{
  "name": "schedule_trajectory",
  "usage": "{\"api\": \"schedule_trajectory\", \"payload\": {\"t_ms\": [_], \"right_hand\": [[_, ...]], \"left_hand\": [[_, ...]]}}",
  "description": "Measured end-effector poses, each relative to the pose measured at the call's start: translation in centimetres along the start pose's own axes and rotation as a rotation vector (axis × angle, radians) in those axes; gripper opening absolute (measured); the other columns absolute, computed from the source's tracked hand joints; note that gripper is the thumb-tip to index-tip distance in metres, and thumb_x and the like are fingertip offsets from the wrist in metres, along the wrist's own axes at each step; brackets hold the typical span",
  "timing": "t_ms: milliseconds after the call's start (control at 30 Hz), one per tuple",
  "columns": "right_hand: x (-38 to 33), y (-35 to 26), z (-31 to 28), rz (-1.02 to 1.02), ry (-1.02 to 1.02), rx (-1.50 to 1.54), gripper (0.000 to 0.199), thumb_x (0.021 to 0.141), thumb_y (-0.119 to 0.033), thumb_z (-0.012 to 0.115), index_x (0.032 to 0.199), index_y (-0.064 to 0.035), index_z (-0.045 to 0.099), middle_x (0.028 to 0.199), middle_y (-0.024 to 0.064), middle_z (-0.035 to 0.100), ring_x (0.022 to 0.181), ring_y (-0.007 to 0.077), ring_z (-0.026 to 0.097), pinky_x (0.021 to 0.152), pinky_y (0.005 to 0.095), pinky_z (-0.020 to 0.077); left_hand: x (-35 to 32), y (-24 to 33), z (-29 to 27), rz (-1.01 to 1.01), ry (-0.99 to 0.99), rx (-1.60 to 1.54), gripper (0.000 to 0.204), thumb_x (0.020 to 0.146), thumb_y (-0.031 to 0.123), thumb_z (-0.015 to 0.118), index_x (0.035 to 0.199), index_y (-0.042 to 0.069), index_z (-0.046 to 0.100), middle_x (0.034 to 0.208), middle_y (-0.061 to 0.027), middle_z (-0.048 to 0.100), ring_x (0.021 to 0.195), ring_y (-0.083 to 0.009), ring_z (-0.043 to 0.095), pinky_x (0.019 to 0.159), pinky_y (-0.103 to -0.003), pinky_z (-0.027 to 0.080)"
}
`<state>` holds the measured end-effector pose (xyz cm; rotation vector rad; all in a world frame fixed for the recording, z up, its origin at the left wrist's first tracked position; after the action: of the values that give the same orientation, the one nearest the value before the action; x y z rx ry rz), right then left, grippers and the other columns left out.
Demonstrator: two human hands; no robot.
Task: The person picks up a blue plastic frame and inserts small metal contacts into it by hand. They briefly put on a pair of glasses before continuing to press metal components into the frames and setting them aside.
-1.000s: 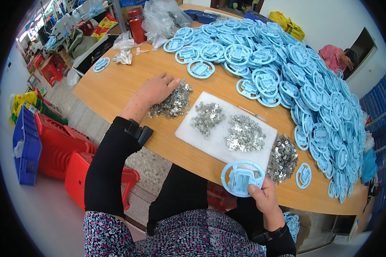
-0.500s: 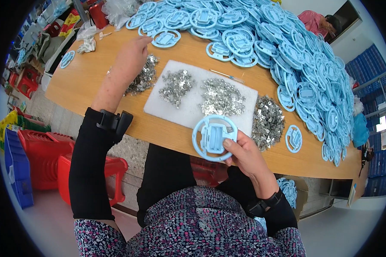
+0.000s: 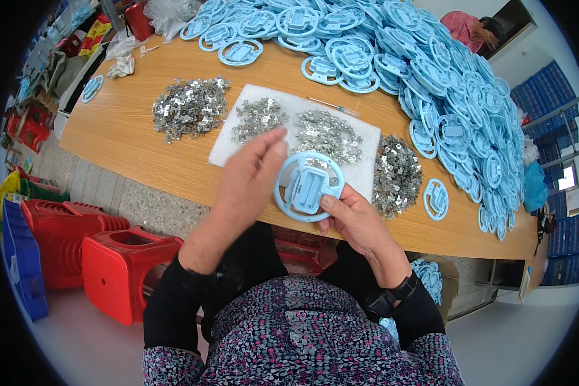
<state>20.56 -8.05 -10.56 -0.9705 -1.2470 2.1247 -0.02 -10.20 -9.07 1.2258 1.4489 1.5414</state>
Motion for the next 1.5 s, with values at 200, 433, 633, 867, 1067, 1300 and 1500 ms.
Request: {"api": "schedule_trajectory", "payload": {"t_ms": [200,433,633,867,1067,1300,1500], "right_hand": [[-1.9,0.1,0.2,0.063,-0.120,-0.131,0.029,0.099,-0.025,0.061,0.120,-0.0049,0.059,0.095,0.0003,0.066,0.067,0.0049,0.053,0.061,0.0201,0.0459],[-3.8,0.4,-0.6,0.041,0.000,-0.171,0.028,0.096,-0.020,0.065,0.118,-0.0041,0.060,0.087,-0.0011,0.064,0.069,0.0056,0.056,0.060,0.0209,0.0468],[0.0,-3.3,0.5,-0.205,0.149,-0.748,0.023,0.092,-0.019,0.067,0.108,-0.0025,0.069,0.080,0.0051,0.064,0.066,0.0113,0.060,0.060,0.0304,0.0483],[8.6,-3.7,4.1,-0.674,0.089,-1.388,0.011,0.086,-0.013,0.065,0.087,-0.0037,0.061,0.089,0.0144,0.060,0.078,0.0368,0.062,0.068,0.0436,0.0511],[11.3,-3.7,5.3,-0.621,0.009,-1.459,0.009,0.085,-0.011,0.063,0.087,-0.0033,0.059,0.091,0.0150,0.059,0.083,0.0378,0.061,0.073,0.0469,0.0510],[11.2,-5.5,4.8,-0.341,0.121,-1.337,0.023,0.087,-0.020,0.068,0.083,-0.0001,0.059,0.081,0.0147,0.063,0.073,0.0336,0.063,0.067,0.0390,0.0499],[11.8,-5.8,4.7,-0.157,0.148,-0.893,0.024,0.089,-0.021,0.068,0.084,0.0011,0.061,0.076,0.0133,0.068,0.066,0.0183,0.065,0.063,0.0312,0.0493]], "left_hand": [[-4.2,-0.7,1.2,-0.412,-0.304,-0.405,0.031,0.102,0.020,0.054,0.124,-0.001,0.058,0.110,-0.0056,0.067,0.096,-0.0092,0.062,0.084,-0.025,0.050],[-5.7,-1.3,1.4,-0.423,-0.206,-0.506,0.030,0.101,0.018,0.054,0.124,0.000,0.058,0.109,-0.0048,0.067,0.095,-0.0088,0.063,0.085,-0.025,0.050],[-5.7,-1.3,-1.4,-0.403,-0.177,-0.373,0.027,0.101,0.013,0.052,0.124,0.000,0.058,0.104,-0.0046,0.067,0.090,-0.0069,0.064,0.079,-0.022,0.053],[-5.0,-1.6,-3.3,-0.413,-0.174,-0.311,0.024,0.098,0.007,0.049,0.117,0.000,0.061,0.095,-0.0035,0.068,0.082,-0.0051,0.063,0.073,-0.022,0.053],[-5.0,-2.9,-4.4,-0.380,-0.204,-0.290,0.023,0.098,0.008,0.050,0.115,0.000,0.063,0.092,-0.0022,0.067,0.079,-0.0042,0.060,0.071,-0.022,0.051],[-4.5,-2.1,-4.6,-0.319,-0.240,-0.200,0.021,0.102,0.016,0.052,0.112,0.001,0.064,0.089,0.0021,0.064,0.079,-0.0022,0.057,0.068,-0.019,0.047],[-3.5,-1.5,-4.4,-0.301,-0.241,-0.064,0.023,0.103,0.019,0.052,0.110,0.002,0.065,0.089,0.0031,0.063,0.078,-0.0017,0.055,0.068,-0.019,0.046]]}}
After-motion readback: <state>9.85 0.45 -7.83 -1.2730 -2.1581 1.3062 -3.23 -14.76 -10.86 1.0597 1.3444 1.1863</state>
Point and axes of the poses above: each hand's wrist, its own x-axis towards the middle knuckle, its own z-axis out of the palm, y = z × x, the point moved 2 cm from there along x, towards the middle knuckle
